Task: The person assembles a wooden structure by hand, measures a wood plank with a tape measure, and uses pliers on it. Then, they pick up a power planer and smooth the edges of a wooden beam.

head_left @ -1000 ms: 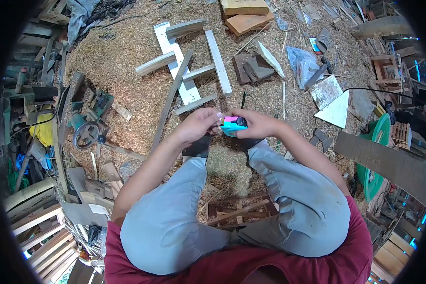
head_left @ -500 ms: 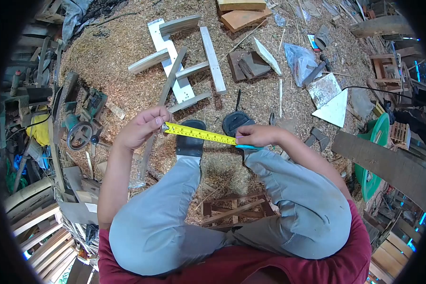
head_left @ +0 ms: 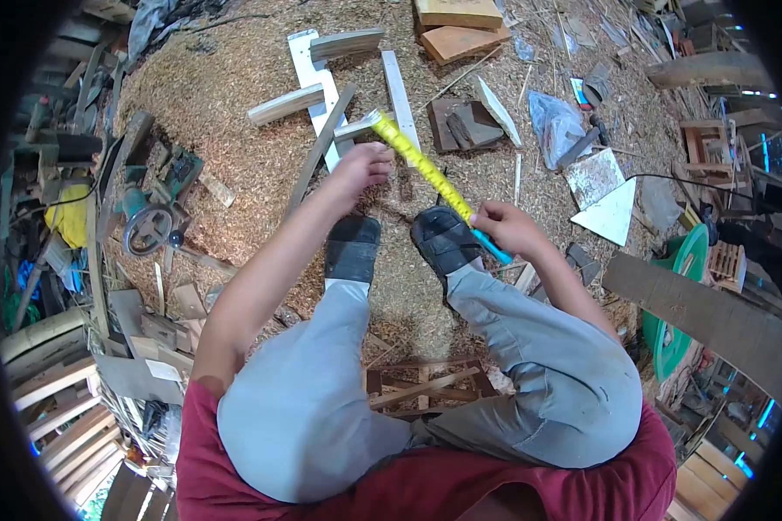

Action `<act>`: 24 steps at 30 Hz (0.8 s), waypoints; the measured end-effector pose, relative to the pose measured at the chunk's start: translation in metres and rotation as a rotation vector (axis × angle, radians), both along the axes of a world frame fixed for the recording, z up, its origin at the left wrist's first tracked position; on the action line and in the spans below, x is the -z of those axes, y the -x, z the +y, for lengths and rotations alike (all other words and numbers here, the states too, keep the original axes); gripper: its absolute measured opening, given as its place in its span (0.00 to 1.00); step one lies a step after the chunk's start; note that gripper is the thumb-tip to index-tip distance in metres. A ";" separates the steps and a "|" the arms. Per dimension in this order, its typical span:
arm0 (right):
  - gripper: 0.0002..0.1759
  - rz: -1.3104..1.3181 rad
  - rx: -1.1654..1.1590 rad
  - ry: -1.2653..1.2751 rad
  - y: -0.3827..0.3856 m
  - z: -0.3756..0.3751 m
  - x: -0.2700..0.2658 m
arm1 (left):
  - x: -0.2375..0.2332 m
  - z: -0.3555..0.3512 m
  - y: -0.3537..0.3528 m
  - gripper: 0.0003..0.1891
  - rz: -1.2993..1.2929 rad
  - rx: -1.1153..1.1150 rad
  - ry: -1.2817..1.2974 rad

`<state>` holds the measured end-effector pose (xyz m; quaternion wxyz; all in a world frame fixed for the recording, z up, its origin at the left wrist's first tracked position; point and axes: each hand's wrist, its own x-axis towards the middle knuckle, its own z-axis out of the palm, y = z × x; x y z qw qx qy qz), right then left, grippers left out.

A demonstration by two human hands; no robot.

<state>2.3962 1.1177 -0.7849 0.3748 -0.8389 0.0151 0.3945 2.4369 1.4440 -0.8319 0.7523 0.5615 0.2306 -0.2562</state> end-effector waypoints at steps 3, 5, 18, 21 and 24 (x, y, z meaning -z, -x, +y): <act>0.19 0.021 0.130 -0.052 -0.005 -0.011 0.002 | 0.028 -0.038 -0.013 0.22 0.188 -0.044 0.206; 0.19 0.031 0.178 -0.079 -0.007 -0.012 -0.001 | 0.025 -0.052 -0.020 0.22 0.317 -0.141 0.418; 0.21 0.044 -0.094 0.210 -0.013 -0.036 0.005 | -0.001 0.012 0.052 0.13 0.142 -0.011 0.188; 0.22 0.118 -0.167 0.292 -0.016 -0.031 -0.003 | -0.012 0.010 0.068 0.10 0.084 0.003 0.090; 0.20 0.114 -0.238 0.293 -0.019 -0.025 0.004 | -0.013 0.005 0.071 0.10 0.066 0.009 0.033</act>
